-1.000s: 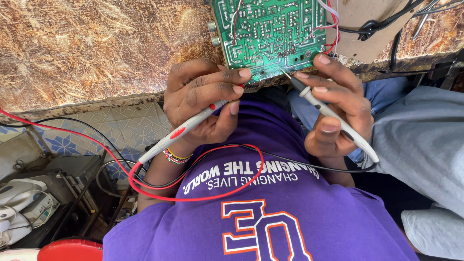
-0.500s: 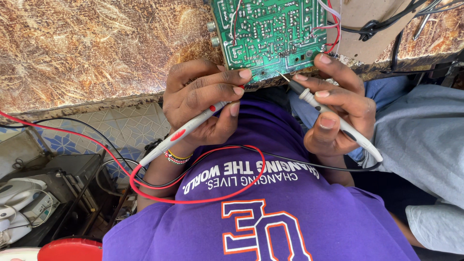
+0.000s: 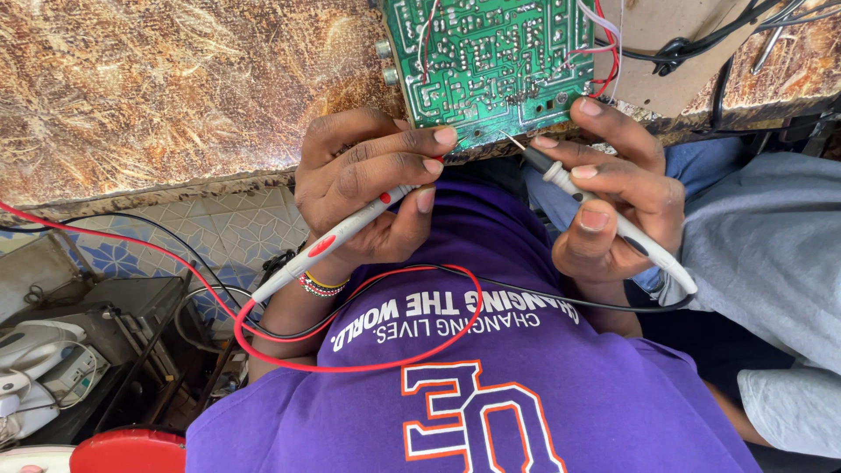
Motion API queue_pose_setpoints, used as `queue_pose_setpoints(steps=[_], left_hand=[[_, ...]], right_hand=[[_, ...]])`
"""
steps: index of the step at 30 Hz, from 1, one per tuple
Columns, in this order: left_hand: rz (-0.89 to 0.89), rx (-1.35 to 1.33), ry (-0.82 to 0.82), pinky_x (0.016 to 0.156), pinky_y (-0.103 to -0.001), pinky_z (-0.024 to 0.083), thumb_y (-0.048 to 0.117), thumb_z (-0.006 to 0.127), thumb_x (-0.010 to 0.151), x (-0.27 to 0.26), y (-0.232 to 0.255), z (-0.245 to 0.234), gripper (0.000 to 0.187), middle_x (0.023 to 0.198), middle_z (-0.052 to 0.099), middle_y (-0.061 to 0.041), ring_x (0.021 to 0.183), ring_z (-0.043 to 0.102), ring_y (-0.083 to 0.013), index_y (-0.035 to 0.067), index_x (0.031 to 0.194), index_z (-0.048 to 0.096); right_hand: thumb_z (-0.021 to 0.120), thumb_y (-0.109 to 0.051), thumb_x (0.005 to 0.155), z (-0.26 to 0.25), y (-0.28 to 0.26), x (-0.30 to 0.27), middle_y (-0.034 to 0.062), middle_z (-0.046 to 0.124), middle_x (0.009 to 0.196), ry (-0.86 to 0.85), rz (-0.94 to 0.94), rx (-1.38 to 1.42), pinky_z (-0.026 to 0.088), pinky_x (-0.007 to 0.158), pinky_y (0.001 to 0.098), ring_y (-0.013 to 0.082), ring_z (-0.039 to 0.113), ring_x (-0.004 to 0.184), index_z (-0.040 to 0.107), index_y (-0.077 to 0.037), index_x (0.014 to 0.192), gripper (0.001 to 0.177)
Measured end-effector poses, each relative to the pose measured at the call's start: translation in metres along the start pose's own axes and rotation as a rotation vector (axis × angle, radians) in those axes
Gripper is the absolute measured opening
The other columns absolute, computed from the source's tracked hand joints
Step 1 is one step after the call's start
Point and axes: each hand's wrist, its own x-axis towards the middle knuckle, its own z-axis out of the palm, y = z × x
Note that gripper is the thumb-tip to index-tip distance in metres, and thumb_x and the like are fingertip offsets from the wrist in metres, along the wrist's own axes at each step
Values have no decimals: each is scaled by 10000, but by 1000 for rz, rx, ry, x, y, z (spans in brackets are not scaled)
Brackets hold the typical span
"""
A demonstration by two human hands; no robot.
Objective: The person uses a multimeter to test a green circuit board, touching the probes to various points on the board. They also handle a small electronic component, testing it with the multimeter probes before returning to the board.
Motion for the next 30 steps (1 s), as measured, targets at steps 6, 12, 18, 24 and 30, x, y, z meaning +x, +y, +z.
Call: queue_pose_setpoints(steps=[6, 12, 18, 24, 30], left_hand=[[4, 18, -1, 791, -351, 527, 174, 558, 1031, -3, -1, 1, 129, 1073, 777, -110, 829, 761, -231, 82, 1027, 649], [5, 24, -6, 781, -348, 540, 174, 563, 1034, -5, -1, 0, 134, 1085, 775, -103, 835, 743, -242, 85, 1037, 664], [13, 35, 0, 776, -344, 547, 169, 564, 1029, -4, -1, 0, 128, 1063, 780, -109, 822, 756, -240, 82, 1021, 658], [17, 26, 12, 753, -346, 546, 174, 564, 1028, -4, -2, 1, 138, 1077, 774, -106, 809, 750, -241, 78, 1020, 664], [62, -62, 158, 729, -317, 556, 255, 646, 988, 8, -2, 7, 184, 917, 810, -50, 722, 664, -261, 116, 900, 728]], right_hand=[[489, -325, 1105, -1, 4, 0, 385, 562, 1249, -11, -44, 8, 655, 826, 364, 383, 739, 962, 489, -12, 1066, 316], [421, -219, 1147, -19, 9, 4, 297, 671, 1061, -99, -401, -347, 561, 994, 492, 414, 598, 1144, 487, -23, 1327, 274], [545, -270, 1027, -1, 23, 1, 183, 570, 693, 249, -350, -186, 517, 699, 391, 370, 621, 729, 521, -17, 899, 284], [527, -264, 1042, -3, 18, -3, 197, 596, 726, 174, -274, -194, 539, 732, 422, 386, 652, 729, 525, -15, 922, 277], [526, -237, 1044, -10, 17, -1, 310, 674, 820, 39, -309, -93, 609, 771, 531, 476, 688, 820, 633, 149, 907, 424]])
